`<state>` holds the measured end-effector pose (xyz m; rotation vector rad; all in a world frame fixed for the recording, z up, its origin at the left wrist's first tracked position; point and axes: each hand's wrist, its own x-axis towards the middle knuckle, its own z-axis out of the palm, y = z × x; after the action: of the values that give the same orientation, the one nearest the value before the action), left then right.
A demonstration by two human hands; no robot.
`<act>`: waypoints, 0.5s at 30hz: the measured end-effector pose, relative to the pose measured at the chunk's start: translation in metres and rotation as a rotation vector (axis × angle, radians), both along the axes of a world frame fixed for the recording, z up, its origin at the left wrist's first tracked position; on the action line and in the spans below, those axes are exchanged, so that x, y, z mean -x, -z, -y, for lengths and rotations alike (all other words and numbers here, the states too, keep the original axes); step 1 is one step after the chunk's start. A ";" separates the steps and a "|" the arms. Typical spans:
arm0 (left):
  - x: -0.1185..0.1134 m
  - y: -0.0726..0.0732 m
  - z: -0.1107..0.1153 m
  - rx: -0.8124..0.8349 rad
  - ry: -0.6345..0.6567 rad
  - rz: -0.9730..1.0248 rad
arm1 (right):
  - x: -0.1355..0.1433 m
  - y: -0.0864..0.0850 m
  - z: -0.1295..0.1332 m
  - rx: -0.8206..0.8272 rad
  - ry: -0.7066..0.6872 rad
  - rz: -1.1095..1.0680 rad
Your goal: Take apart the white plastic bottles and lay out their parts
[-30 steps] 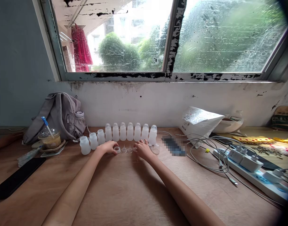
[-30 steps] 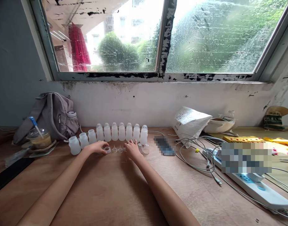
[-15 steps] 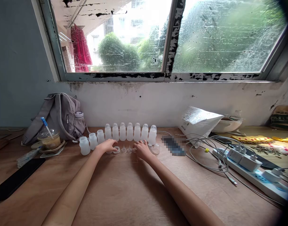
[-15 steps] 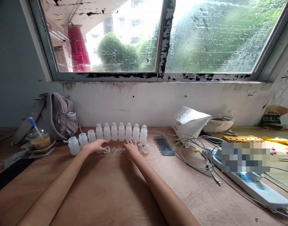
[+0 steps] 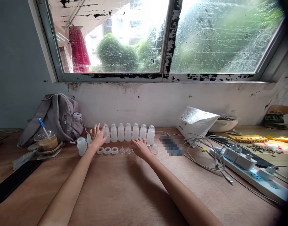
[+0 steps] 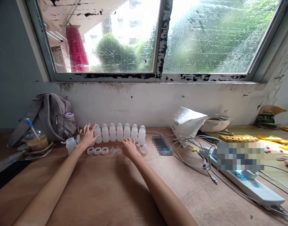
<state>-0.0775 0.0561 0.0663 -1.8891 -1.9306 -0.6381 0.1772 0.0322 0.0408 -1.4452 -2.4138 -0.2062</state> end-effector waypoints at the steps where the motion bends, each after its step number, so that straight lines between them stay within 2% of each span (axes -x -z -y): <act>1: 0.002 0.001 -0.001 0.003 0.002 0.000 | 0.000 -0.001 0.000 -0.004 -0.002 -0.016; 5: 0.004 0.003 -0.004 -0.077 0.061 0.045 | -0.002 -0.003 -0.002 -0.018 0.000 -0.061; 9: 0.002 0.002 -0.004 -0.203 0.191 0.144 | -0.002 -0.005 -0.003 -0.057 -0.002 -0.111; 15: -0.013 -0.005 0.012 -0.522 0.490 0.286 | 0.006 -0.024 0.006 -0.225 -0.092 -0.499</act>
<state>-0.0642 0.0442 0.0714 -1.9845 -1.2417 -1.4632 0.1717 0.0265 0.0648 -1.1228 -1.9742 -0.0789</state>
